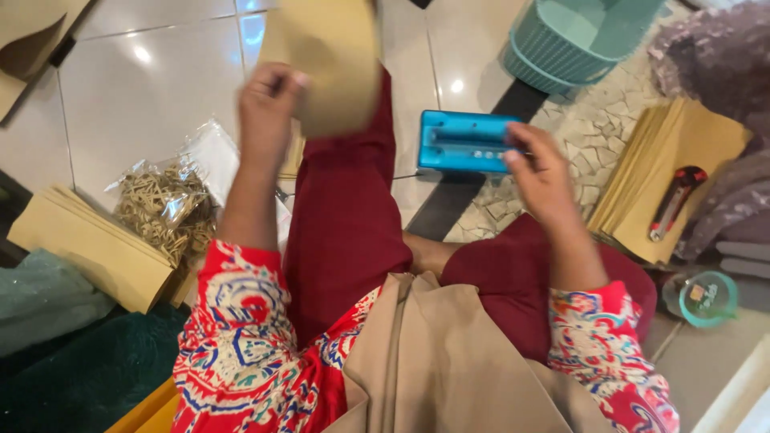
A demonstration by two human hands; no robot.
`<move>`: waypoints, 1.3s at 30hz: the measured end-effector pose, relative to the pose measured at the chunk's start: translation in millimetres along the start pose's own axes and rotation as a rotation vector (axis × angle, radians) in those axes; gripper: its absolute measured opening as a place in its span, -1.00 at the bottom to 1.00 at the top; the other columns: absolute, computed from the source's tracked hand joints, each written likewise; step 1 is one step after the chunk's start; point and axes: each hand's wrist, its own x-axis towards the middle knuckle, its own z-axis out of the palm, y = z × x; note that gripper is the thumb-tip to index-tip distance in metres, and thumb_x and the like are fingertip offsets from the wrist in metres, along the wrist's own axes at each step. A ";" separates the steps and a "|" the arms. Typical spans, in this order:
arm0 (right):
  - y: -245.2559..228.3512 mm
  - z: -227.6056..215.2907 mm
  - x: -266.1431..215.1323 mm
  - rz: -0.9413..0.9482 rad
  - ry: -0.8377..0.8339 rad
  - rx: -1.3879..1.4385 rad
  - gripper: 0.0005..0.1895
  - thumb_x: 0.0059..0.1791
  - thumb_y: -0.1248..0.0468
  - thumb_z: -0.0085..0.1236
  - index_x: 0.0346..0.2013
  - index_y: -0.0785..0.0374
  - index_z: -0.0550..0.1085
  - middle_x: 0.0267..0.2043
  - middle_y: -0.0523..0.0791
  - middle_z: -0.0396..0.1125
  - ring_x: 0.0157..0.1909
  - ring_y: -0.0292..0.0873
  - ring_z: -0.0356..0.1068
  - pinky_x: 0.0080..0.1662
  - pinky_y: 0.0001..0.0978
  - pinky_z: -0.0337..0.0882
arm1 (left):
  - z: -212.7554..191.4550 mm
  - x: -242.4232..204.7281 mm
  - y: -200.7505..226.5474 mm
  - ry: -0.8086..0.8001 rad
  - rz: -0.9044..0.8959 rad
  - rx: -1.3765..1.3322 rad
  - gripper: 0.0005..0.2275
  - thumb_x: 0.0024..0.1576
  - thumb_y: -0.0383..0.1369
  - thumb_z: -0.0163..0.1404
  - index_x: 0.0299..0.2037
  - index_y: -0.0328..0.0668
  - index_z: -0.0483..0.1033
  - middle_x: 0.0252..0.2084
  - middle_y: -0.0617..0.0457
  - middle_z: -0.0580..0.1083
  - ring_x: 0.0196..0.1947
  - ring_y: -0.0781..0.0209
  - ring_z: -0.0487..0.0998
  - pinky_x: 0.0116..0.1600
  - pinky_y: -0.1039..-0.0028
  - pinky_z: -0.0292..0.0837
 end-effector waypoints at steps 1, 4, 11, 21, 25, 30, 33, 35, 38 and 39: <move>-9.4 7.4 -2.2 0.001 0.011 -0.003 -0.61 0.15 0.49 0.03 0.30 0.44 0.37 0.27 0.17 0.18 0.26 0.25 0.31 0.18 0.04 0.39 | 19.8 -15.6 6.3 -0.010 0.003 -0.002 -0.95 0.22 -0.45 0.19 -0.24 -0.05 0.59 -0.37 0.24 0.46 -0.31 0.46 0.48 -0.13 0.64 0.45; -13.3 28.8 -12.6 -0.028 -0.064 0.163 -0.56 0.12 0.42 0.04 0.32 0.36 0.38 0.30 0.10 0.20 0.35 0.13 0.27 0.31 0.01 0.31 | 75.6 -63.3 24.8 -0.188 -0.037 -0.053 -0.94 0.19 -0.43 0.20 -0.24 -0.07 0.57 -0.36 0.21 0.47 -0.28 0.42 0.48 -0.12 0.61 0.45; 18.2 35.5 -50.5 0.216 0.351 0.704 -0.74 0.12 0.36 0.10 0.11 0.33 0.45 0.02 0.07 0.46 0.05 0.01 0.52 0.18 0.02 0.51 | 131.0 -122.7 14.5 -0.416 -0.052 0.061 -0.83 0.11 -0.30 0.26 -0.13 -0.03 0.64 -0.25 0.03 0.60 -0.16 0.21 0.61 -0.04 0.38 0.56; -15.0 -27.3 -61.5 0.227 0.530 0.681 -0.69 0.07 0.22 0.21 0.07 0.26 0.46 0.23 -0.01 0.42 0.31 -0.12 0.44 0.36 -0.27 0.49 | -61.3 25.5 -152.6 0.145 -0.218 0.729 -0.42 0.23 -0.17 0.16 0.34 -0.38 0.28 0.30 -0.31 0.38 0.33 -0.26 0.34 0.36 0.07 0.23; -4.2 -29.4 -55.3 0.318 0.588 0.703 -0.71 0.06 0.24 0.23 0.04 0.26 0.48 0.20 -0.02 0.45 0.27 -0.14 0.47 0.32 -0.29 0.54 | -91.0 42.1 -168.4 0.125 -0.518 0.944 -0.26 0.17 -0.09 0.27 0.41 -0.34 0.16 0.37 -0.28 0.29 0.39 -0.31 0.22 0.35 -0.03 0.22; 11.3 -23.1 -48.9 0.376 0.596 0.710 -0.73 0.05 0.27 0.24 0.01 0.26 0.47 0.14 0.00 0.47 0.18 -0.13 0.51 0.24 -0.28 0.57 | -101.2 50.8 -178.1 0.078 -0.575 1.074 -0.55 0.15 -0.12 0.24 -0.01 -0.42 0.51 0.02 -0.31 0.47 0.04 -0.37 0.50 0.01 -0.04 0.49; 19.8 -22.2 -47.9 0.406 0.579 0.701 -0.77 0.03 0.24 0.28 -0.08 0.24 0.47 0.04 -0.02 0.50 0.08 -0.14 0.54 0.15 -0.29 0.60 | -112.5 57.0 -213.0 0.048 -0.527 0.928 -0.62 0.09 -0.16 0.18 0.01 -0.22 0.52 -0.04 -0.15 0.58 -0.04 -0.18 0.58 0.03 0.14 0.47; 18.7 -20.3 -45.5 0.416 0.570 0.681 -0.73 0.03 0.24 0.28 -0.03 0.25 0.47 0.09 -0.02 0.48 0.12 -0.15 0.53 0.19 -0.30 0.59 | -105.8 51.1 -196.1 0.033 -0.591 0.882 -0.55 0.11 -0.14 0.17 0.11 -0.22 0.45 0.08 -0.16 0.52 0.07 -0.16 0.53 0.12 0.17 0.43; 16.8 -19.2 -43.7 0.425 0.550 0.659 -0.70 0.03 0.22 0.28 0.01 0.25 0.47 0.11 -0.04 0.48 0.14 -0.16 0.52 0.19 -0.33 0.59 | -96.5 44.9 -170.8 0.042 -0.650 0.814 -0.63 0.15 -0.18 0.15 0.07 -0.18 0.41 0.07 -0.11 0.50 0.06 -0.08 0.53 0.09 0.20 0.45; 16.1 -19.1 -42.3 0.422 0.534 0.657 -0.70 0.04 0.21 0.28 0.00 0.24 0.47 0.08 -0.04 0.49 0.11 -0.17 0.53 0.17 -0.36 0.60 | -94.4 43.1 -162.2 0.072 -0.647 0.790 -0.77 0.17 -0.25 0.13 -0.09 -0.15 0.44 -0.05 -0.06 0.55 -0.06 -0.02 0.57 -0.02 0.20 0.51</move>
